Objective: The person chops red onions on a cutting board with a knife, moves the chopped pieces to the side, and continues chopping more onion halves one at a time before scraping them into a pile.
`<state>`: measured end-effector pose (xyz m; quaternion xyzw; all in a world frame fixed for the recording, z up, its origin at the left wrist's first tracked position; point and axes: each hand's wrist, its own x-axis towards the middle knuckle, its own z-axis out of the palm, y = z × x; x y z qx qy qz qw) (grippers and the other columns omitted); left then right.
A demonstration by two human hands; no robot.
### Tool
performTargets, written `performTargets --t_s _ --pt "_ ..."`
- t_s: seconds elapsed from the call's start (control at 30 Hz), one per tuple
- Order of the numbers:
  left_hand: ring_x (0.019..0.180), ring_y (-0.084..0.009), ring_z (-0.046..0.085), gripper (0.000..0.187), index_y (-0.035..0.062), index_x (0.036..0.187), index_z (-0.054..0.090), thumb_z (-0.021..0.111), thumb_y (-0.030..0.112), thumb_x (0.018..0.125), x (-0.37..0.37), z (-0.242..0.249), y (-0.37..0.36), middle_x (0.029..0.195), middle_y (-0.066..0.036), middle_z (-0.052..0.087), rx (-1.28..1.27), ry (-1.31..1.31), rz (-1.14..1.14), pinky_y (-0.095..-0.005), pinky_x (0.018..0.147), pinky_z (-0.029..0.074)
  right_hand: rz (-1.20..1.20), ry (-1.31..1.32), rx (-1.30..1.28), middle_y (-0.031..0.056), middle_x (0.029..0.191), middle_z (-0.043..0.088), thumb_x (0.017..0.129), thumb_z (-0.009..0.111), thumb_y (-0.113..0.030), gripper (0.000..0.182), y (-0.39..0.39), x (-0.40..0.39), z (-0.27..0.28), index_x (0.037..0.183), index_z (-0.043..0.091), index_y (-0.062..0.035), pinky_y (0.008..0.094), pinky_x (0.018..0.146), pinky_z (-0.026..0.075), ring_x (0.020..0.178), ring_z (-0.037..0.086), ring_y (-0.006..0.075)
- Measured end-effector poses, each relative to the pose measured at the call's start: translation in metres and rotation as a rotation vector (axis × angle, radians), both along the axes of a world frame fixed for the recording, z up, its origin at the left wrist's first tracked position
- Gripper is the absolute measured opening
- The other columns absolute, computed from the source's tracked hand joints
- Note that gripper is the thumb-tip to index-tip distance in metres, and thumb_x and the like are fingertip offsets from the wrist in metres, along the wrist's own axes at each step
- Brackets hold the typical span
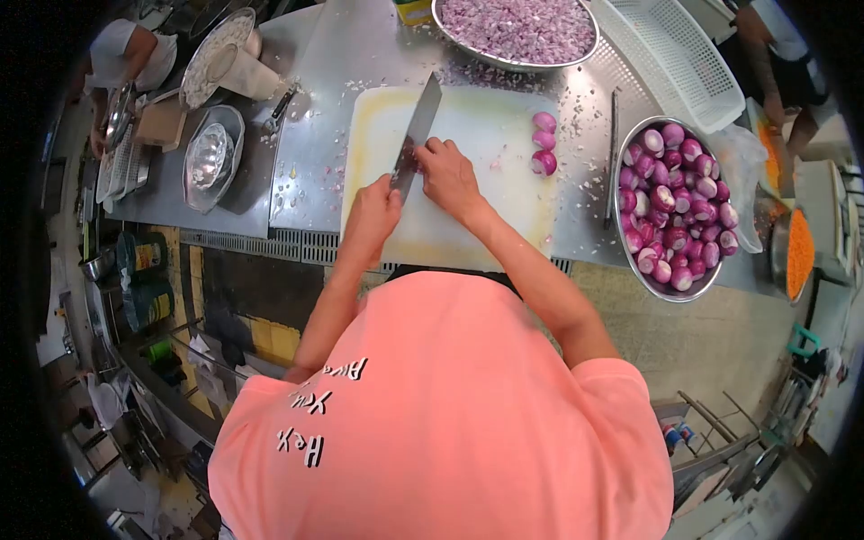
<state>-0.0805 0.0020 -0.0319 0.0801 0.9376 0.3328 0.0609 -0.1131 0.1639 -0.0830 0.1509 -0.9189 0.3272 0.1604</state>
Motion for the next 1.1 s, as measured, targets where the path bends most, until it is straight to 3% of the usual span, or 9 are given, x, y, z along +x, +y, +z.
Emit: performTargets --t_s 0.07,0.27,0.3,0.5,0.6,0.77,0.9,1.07,1.1 --pt "0.072 -0.0477 0.06 0.02 -0.0069 0.088 0.052 0.055 0.012 0.09 0.002 0.028 -0.001 0.073 -0.03 0.059 0.012 -0.127 0.015 -0.0485 0.061 0.047 -0.002 0.021 -0.005 0.0104 0.091 0.057 0.078 0.06 0.0 0.015 0.004 -0.001 -0.006 0.092 0.06 -0.0062 0.0429 0.066 0.05 0.083 0.056 0.0321" --pt "0.072 -0.0484 0.06 0.019 -0.0073 0.088 0.053 0.054 0.012 0.09 -0.008 0.004 0.007 0.074 -0.03 0.059 0.016 -0.047 0.001 -0.0479 0.063 0.047 -0.008 0.034 -0.046 0.0103 0.09 0.057 0.077 0.06 0.001 0.016 0.0 0.006 -0.006 0.091 0.059 -0.006 0.0421 0.065 0.05 0.082 0.056 0.0315" --pt "0.076 -0.0472 0.063 0.018 -0.0078 0.093 0.057 0.052 0.01 0.091 -0.006 0.031 0.007 0.075 -0.032 0.062 -0.043 -0.124 -0.035 -0.0516 0.068 0.051 -0.009 0.058 -0.047 0.0102 0.09 0.057 0.076 0.06 0.001 0.016 0.002 0.002 -0.006 0.091 0.059 -0.0059 0.0418 0.065 0.05 0.081 0.056 0.0312" --pt "0.075 -0.0479 0.062 0.018 -0.0084 0.092 0.057 0.052 0.008 0.09 -0.007 0.013 0.017 0.074 -0.033 0.06 -0.023 -0.066 -0.03 -0.0526 0.066 0.049 -0.029 0.061 -0.065 0.0095 0.09 0.056 0.076 0.06 0.001 0.016 0.002 0.005 -0.008 0.09 0.058 -0.0061 0.0413 0.065 0.05 0.082 0.056 0.0305" --pt "0.071 -0.0464 0.06 0.017 -0.0064 0.086 0.053 0.054 0.01 0.09 -0.001 0.03 0.006 0.071 -0.029 0.058 -0.016 -0.111 -0.012 -0.0492 0.063 0.047 -0.031 0.095 -0.062 0.0093 0.089 0.056 0.076 0.061 0.001 0.016 0.003 0.003 -0.011 0.09 0.058 -0.0061 0.0411 0.065 0.05 0.081 0.056 0.0306" --pt "0.072 -0.0467 0.061 0.017 -0.006 0.088 0.053 0.054 0.011 0.09 -0.006 -0.002 0.011 0.072 -0.029 0.059 -0.061 -0.047 -0.015 -0.0496 0.063 0.047 -0.046 0.051 -0.102 0.0097 0.09 0.057 0.076 0.061 0.001 0.016 0.001 0.009 -0.011 0.09 0.058 -0.0058 0.041 0.066 0.05 0.082 0.056 0.031" --pt "0.075 -0.0474 0.062 0.017 -0.0061 0.09 0.054 0.053 0.011 0.09 0.003 0.022 0.01 0.075 -0.03 0.06 -0.068 -0.083 -0.025 -0.0501 0.065 0.048 -0.047 0.056 -0.112 0.0108 0.091 0.058 0.076 0.062 0.001 0.016 0.003 0.006 -0.012 0.09 0.058 -0.0054 0.041 0.067 0.051 0.083 0.057 0.0314" --pt "0.075 -0.048 0.061 0.017 -0.006 0.088 0.054 0.053 0.011 0.089 -0.01 0.005 0.018 0.075 -0.031 0.06 -0.061 -0.05 -0.04 -0.0513 0.066 0.047 -0.062 0.065 -0.121 0.0111 0.091 0.058 0.076 0.061 0.002 0.016 0.001 0.012 -0.016 0.09 0.058 -0.0051 0.0414 0.067 0.051 0.083 0.057 0.0315" --pt "0.076 -0.0482 0.061 0.016 -0.006 0.088 0.055 0.052 0.01 0.089 -0.008 0.023 0.016 0.076 -0.032 0.06 -0.042 -0.079 -0.037 -0.0522 0.066 0.048 -0.056 0.076 -0.118 0.0111 0.092 0.058 0.076 0.061 0.002 0.016 0.003 0.008 -0.015 0.09 0.058 -0.0049 0.0415 0.067 0.051 0.083 0.057 0.0316"
